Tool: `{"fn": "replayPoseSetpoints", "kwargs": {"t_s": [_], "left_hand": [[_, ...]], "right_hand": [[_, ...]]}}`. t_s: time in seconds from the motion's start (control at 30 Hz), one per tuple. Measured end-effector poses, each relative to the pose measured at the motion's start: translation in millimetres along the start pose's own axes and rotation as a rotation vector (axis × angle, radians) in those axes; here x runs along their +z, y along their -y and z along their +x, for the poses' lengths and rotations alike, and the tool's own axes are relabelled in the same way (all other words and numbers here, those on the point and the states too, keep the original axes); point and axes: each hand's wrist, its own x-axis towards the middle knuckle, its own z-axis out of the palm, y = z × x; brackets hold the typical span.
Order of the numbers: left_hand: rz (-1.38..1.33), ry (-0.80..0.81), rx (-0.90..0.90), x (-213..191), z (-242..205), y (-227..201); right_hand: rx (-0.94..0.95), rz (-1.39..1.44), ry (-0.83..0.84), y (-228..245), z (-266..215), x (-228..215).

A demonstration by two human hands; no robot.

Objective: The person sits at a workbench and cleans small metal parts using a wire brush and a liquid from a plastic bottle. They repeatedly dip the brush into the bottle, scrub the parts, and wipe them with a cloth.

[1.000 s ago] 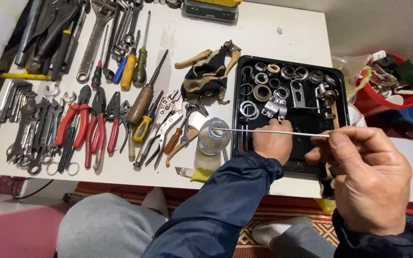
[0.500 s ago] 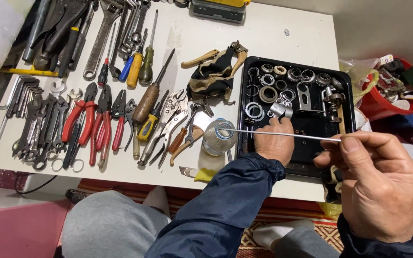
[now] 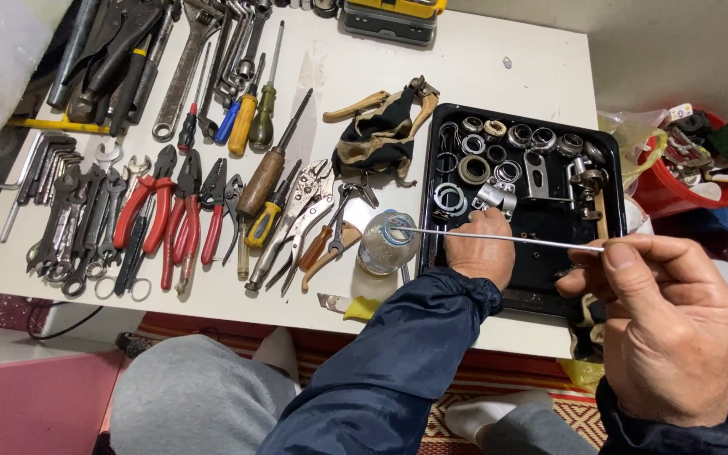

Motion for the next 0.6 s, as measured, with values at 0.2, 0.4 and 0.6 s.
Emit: {"fn": "replayPoseSetpoints", "kwargs": {"t_s": [0.2,0.4,0.6], "left_hand": [[-0.144,0.216,-0.012,-32,-16,-8],[-0.571,0.312,0.143,-99,-82,-20],[-0.766,0.428,-0.057,-173,-127,-8]], "right_hand": [[0.005,0.001,0.003,0,1,-1],[0.04,0.056,-0.007,0,2,-3],[0.024,0.069,-0.009,0,-1,-4]]}}
